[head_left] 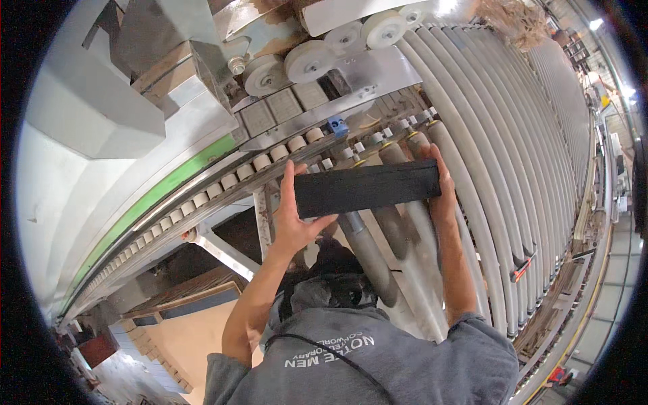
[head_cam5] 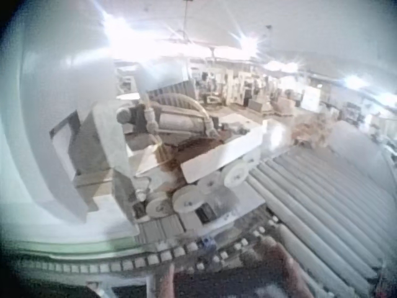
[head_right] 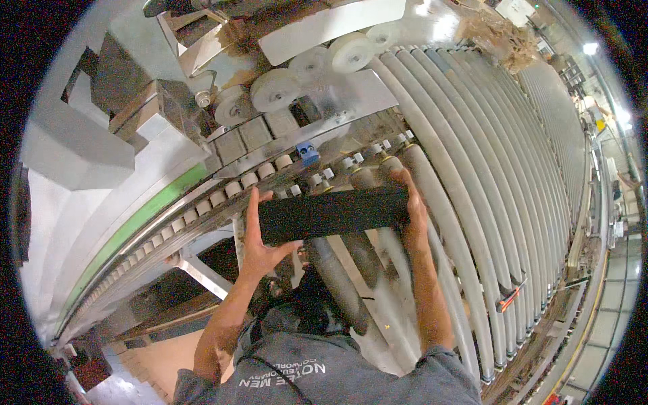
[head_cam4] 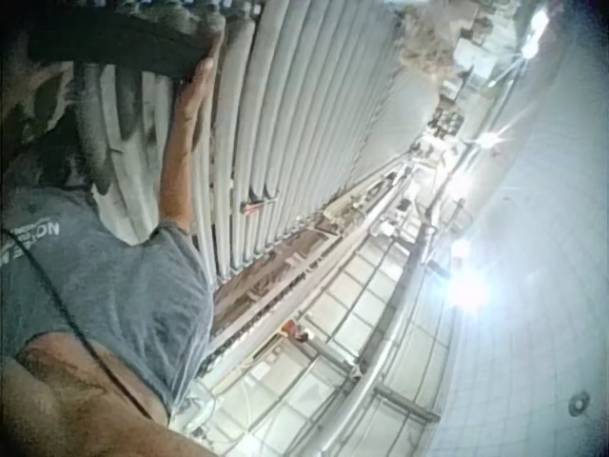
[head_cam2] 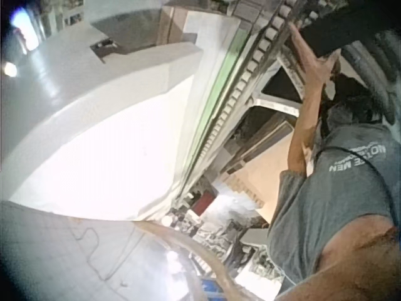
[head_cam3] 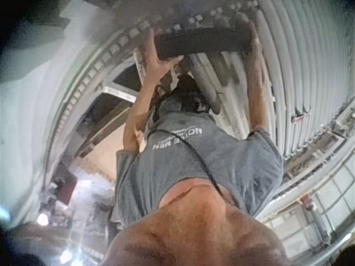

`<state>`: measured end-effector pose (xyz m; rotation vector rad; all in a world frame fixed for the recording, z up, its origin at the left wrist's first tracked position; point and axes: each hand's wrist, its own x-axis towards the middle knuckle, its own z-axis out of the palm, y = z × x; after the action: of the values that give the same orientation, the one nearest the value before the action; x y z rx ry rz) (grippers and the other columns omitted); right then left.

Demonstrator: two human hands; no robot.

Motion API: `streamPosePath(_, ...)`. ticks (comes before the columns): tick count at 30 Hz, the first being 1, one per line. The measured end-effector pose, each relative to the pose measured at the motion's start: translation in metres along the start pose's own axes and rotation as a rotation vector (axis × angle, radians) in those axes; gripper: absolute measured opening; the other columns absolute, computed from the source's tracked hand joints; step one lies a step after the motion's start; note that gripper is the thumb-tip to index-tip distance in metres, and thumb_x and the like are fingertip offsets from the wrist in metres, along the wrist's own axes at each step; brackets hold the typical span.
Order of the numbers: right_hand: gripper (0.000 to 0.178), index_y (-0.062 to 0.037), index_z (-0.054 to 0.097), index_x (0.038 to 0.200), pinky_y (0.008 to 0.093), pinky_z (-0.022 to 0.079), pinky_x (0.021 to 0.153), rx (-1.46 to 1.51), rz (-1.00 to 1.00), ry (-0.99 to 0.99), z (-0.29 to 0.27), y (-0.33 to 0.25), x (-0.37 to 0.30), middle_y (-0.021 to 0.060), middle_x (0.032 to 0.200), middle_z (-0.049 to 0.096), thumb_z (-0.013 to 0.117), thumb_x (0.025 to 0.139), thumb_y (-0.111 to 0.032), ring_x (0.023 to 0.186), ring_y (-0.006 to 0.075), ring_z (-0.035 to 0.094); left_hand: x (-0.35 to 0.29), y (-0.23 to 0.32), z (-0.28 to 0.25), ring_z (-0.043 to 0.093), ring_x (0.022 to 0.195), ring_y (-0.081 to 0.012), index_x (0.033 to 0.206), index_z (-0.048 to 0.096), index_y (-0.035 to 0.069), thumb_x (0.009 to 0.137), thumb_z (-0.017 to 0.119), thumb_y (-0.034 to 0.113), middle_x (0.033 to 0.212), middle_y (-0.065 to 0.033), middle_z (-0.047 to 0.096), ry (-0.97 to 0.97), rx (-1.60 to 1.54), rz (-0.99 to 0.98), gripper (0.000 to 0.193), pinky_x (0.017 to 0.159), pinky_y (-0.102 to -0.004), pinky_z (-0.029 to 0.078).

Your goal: The person removes wooden panels from a conveyor machine and stacks them onto a board by hand.

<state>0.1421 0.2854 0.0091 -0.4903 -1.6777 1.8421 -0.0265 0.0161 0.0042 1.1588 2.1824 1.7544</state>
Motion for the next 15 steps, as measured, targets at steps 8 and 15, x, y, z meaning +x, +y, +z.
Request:
streamPosePath(8,0.053,0.0068,0.059,0.118,0.0359,0.048,0.086,-0.132,-0.068,0.231,0.013,0.002,0.005,0.0149,0.110,0.064,0.042,0.101,-0.040,0.097,0.0207,0.061,-0.003,-0.004,-0.008,0.049,0.116,-0.0257,0.142,0.033,0.003,0.056,0.093,0.023,0.128,-0.0133,0.047,0.004,-0.085,-0.076,0.107,0.102,-0.0379,0.038)
streamPosePath(15,0.053,0.0049,0.059,0.120,0.0326,0.044,0.091,-0.374,-0.026,0.142,0.011,-0.006,0.000,0.0148,0.116,0.062,0.040,0.101,-0.041,0.102,0.0195,0.059,-0.011,-0.018,-0.003,0.045,0.123,-0.0243,0.139,0.033,0.005,0.056,0.093,0.022,0.134,-0.0130,0.044,-0.005,-0.329,-0.098,0.104,0.106,-0.0379,0.036)
